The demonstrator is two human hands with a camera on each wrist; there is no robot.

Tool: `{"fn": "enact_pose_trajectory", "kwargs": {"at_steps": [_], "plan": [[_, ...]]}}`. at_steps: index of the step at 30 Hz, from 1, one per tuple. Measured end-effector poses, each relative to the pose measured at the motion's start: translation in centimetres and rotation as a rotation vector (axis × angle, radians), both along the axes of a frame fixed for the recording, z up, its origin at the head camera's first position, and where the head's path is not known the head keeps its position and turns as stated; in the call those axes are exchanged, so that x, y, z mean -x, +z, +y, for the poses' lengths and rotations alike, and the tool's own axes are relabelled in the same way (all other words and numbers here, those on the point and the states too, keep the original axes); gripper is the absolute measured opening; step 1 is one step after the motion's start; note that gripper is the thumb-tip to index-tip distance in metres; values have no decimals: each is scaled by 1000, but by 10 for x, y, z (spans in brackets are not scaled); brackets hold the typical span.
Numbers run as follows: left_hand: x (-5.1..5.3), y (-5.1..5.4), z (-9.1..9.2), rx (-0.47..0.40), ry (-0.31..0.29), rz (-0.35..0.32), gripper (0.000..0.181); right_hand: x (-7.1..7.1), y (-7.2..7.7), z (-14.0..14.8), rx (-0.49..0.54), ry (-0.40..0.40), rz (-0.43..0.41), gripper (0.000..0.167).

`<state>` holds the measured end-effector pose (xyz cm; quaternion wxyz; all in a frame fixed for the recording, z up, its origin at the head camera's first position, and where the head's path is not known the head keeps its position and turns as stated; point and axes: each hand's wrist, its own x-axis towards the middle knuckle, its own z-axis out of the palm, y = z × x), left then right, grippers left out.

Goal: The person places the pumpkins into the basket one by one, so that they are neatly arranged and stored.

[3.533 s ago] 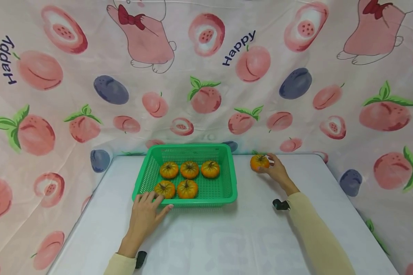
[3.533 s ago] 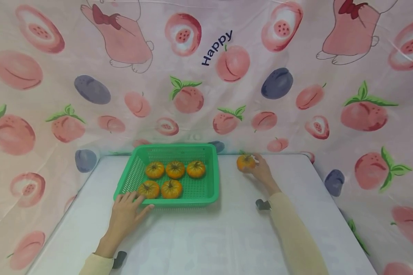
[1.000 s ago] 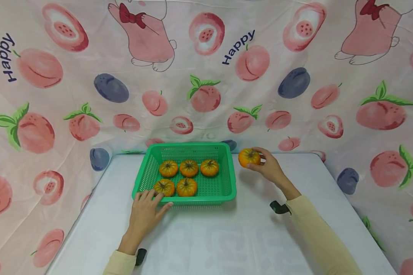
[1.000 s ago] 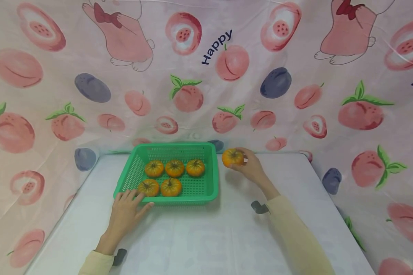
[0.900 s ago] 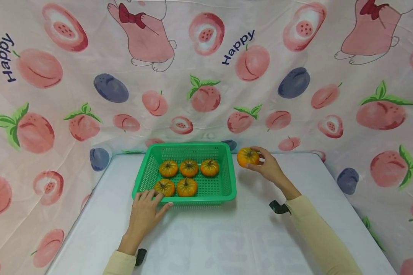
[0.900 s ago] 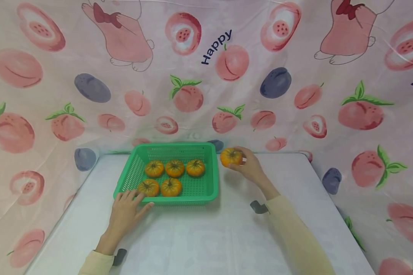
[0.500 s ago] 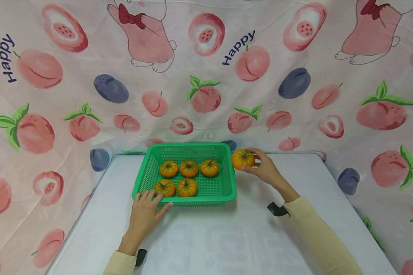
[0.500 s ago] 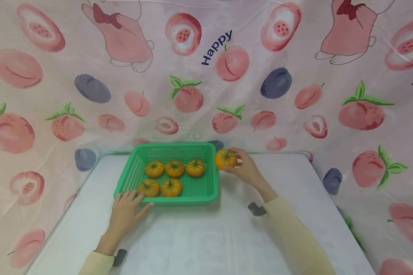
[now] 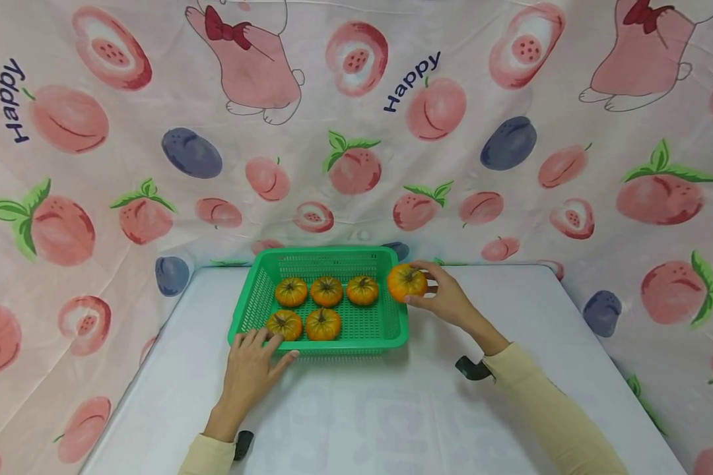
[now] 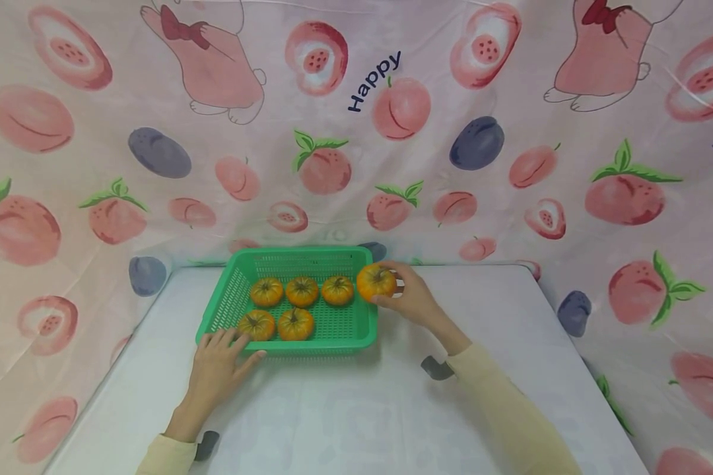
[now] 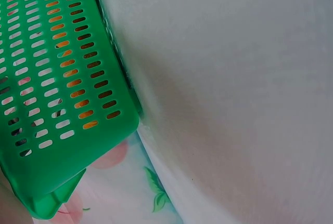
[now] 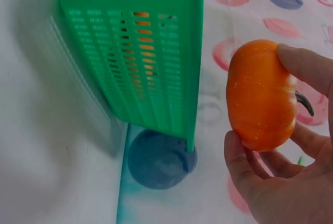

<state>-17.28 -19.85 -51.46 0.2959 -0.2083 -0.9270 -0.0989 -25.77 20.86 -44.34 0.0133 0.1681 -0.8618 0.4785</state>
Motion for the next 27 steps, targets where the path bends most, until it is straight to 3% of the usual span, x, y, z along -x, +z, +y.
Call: {"fn": "enact_pose_trajectory", "kwargs": {"at_steps": [11,27], "plan": [[0,0,0,-2,4,-17,40,-3,3,-15,-31,55,7,71],[1,0,-1,-16,-10,12,46,1,14,-34,-111,161,-6,75]]}}
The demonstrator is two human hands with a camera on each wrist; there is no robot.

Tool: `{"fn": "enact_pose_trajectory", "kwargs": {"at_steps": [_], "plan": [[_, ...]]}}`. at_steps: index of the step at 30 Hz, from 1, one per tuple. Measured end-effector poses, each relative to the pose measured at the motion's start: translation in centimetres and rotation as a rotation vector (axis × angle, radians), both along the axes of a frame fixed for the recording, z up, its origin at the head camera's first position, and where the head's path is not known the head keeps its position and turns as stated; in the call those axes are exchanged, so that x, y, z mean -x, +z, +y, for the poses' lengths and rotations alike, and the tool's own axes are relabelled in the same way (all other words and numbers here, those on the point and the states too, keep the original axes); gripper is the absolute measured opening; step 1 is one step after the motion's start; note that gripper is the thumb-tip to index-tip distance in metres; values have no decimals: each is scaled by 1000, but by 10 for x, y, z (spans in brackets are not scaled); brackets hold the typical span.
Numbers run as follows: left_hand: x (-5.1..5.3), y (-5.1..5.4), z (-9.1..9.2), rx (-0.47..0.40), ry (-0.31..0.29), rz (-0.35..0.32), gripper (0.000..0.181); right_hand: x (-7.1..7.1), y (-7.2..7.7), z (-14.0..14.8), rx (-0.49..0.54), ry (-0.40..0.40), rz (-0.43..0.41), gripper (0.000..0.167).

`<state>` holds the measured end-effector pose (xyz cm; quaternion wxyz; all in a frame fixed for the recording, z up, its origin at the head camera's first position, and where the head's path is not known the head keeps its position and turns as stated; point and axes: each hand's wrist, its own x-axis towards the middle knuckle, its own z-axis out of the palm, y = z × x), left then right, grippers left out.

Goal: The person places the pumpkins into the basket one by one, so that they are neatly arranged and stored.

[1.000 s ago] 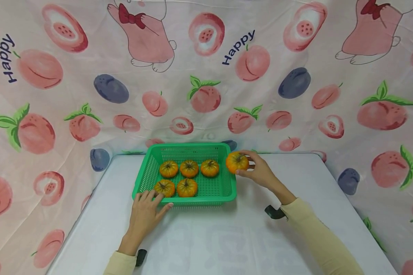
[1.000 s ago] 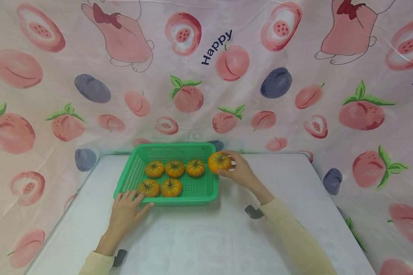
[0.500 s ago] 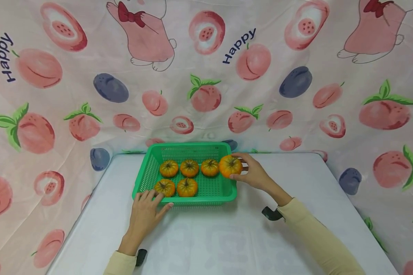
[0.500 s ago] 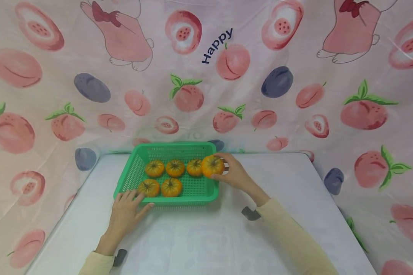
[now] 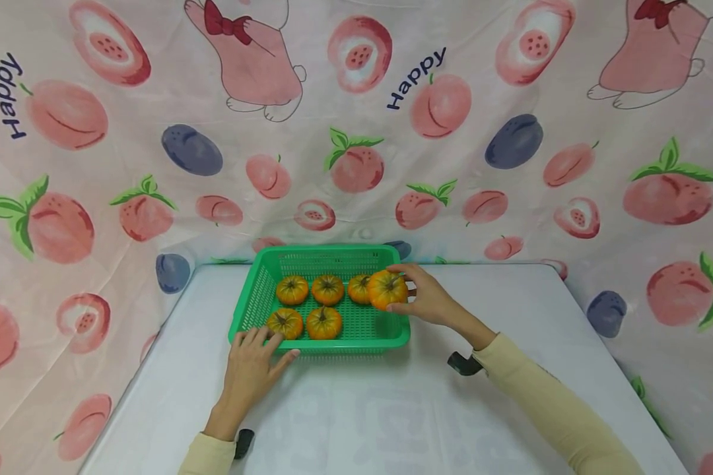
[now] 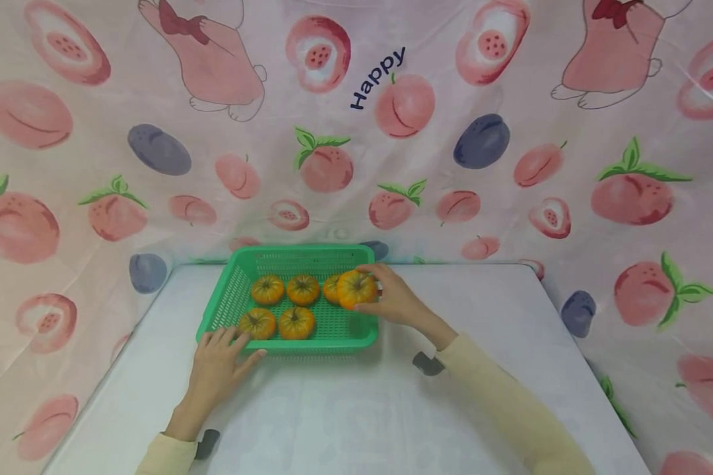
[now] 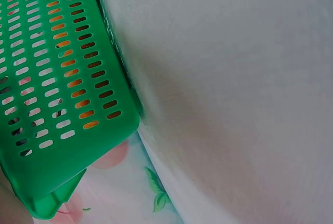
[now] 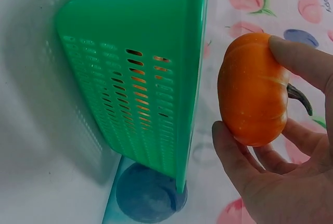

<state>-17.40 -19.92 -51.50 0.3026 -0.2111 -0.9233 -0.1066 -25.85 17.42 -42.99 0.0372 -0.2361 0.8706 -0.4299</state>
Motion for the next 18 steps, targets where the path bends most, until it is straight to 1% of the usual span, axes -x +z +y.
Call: {"fn": "enact_pose_trajectory", "kwargs": {"at_steps": [5,12,18], "plan": [[-1,-1,0,3,5,-2,44,2,2,-6,-53,24,-11,76],[-2,-1,0,3,6,-6,42,4,7,-14,-150,46,30,76],[-1,-1,0,4,6,-4,41,5,13,-21,-200,65,26,77]]}}
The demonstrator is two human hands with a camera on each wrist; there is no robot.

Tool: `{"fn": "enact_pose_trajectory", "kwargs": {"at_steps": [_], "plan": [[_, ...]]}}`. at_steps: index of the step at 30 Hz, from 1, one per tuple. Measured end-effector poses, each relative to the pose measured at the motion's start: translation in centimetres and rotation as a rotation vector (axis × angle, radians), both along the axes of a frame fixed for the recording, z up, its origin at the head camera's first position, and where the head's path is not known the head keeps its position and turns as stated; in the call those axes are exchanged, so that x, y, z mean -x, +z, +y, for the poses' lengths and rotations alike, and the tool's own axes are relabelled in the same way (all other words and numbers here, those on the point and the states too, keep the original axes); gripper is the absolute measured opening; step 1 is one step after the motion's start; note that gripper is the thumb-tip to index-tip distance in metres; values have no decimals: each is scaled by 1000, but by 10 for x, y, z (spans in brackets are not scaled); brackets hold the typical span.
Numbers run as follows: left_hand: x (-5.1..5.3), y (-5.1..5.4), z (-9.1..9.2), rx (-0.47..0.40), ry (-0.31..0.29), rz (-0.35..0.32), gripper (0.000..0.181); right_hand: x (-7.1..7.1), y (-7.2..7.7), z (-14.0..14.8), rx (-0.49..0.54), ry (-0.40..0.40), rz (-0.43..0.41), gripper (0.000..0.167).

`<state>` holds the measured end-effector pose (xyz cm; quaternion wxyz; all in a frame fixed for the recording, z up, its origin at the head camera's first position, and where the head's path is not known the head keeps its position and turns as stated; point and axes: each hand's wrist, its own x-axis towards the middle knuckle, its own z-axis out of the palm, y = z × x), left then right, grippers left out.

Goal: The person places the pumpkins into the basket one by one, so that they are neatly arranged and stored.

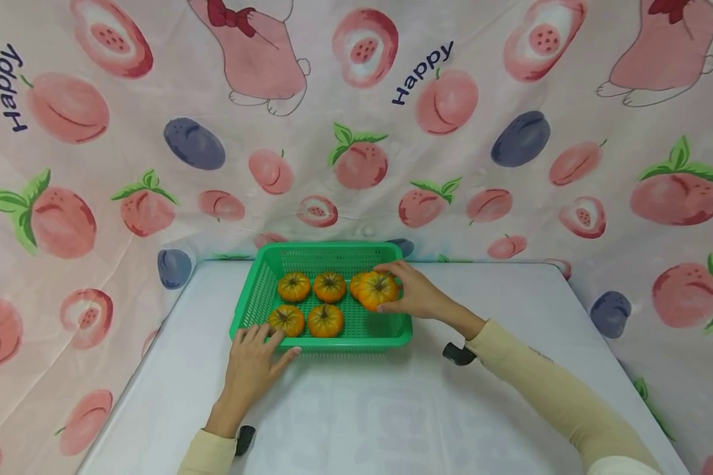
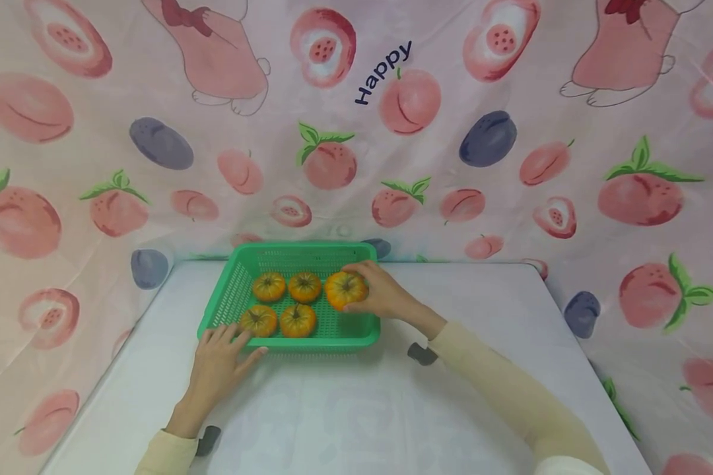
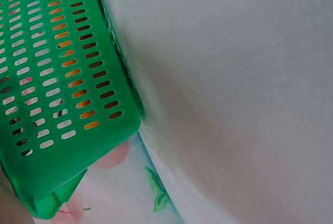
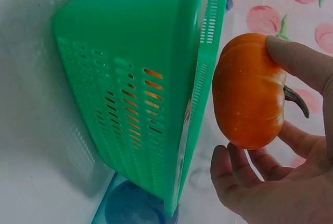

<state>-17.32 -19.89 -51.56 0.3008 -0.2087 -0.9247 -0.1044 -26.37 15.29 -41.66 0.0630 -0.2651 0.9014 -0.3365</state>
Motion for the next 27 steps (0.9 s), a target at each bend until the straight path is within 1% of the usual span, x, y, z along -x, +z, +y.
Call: {"fn": "enact_pose_trajectory", "kwargs": {"at_steps": [7,14,19,24,27], "plan": [[0,3,0,9,0,-7,47,5,4,-6,-40,43,-30,75],[0,4,0,10,8,-17,48,14,2,-12,-86,71,-42,74],[0,4,0,10,11,-24,47,19,1,-20,-112,67,-73,74],[-1,3,0,15,20,-37,44,22,1,-28,-107,53,-131,73],[-1,3,0,14,21,-40,45,22,1,-32,-115,54,-161,73]]}}
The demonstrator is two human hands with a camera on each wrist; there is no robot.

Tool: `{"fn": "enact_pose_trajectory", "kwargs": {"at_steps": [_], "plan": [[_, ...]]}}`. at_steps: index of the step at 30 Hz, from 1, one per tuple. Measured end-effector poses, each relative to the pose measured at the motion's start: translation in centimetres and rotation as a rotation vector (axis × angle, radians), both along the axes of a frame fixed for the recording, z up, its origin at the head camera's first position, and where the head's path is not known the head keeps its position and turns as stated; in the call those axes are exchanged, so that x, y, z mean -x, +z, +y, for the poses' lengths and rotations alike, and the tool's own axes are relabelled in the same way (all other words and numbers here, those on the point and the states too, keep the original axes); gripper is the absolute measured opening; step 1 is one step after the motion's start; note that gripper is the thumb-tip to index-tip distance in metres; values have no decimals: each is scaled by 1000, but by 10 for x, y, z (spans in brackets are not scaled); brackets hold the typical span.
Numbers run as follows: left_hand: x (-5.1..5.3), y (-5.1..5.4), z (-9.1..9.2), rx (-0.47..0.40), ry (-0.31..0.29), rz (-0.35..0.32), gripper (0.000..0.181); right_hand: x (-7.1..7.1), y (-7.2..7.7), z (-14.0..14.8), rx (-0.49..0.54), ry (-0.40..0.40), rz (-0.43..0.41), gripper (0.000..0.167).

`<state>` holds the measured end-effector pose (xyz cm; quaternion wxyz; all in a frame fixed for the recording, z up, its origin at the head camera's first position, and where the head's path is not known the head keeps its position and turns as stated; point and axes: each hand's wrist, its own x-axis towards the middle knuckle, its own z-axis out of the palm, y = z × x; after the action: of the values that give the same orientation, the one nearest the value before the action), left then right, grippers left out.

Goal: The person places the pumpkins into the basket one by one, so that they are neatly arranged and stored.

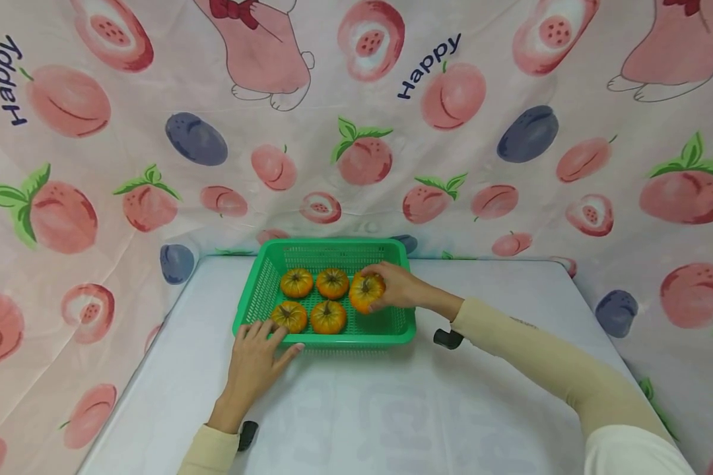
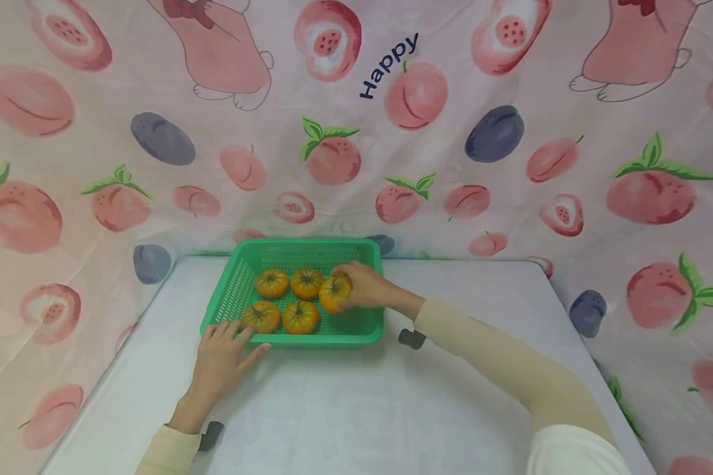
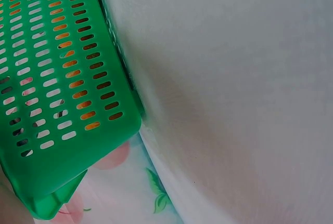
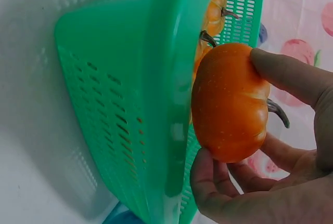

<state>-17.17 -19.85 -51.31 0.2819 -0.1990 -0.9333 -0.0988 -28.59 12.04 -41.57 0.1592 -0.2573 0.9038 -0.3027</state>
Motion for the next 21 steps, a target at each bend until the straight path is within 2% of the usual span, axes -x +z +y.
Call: {"fn": "enact_pose_trajectory", "kwargs": {"at_steps": [6,15,21], "plan": [[1,0,0,-14,-21,32,46,2,0,-8,-22,-9,-79,71],[0,0,0,-13,-9,12,46,11,-8,-19,-96,-12,-116,66],[0,1,0,-14,-14,19,45,12,-12,-26,-152,-28,-133,61]]}}
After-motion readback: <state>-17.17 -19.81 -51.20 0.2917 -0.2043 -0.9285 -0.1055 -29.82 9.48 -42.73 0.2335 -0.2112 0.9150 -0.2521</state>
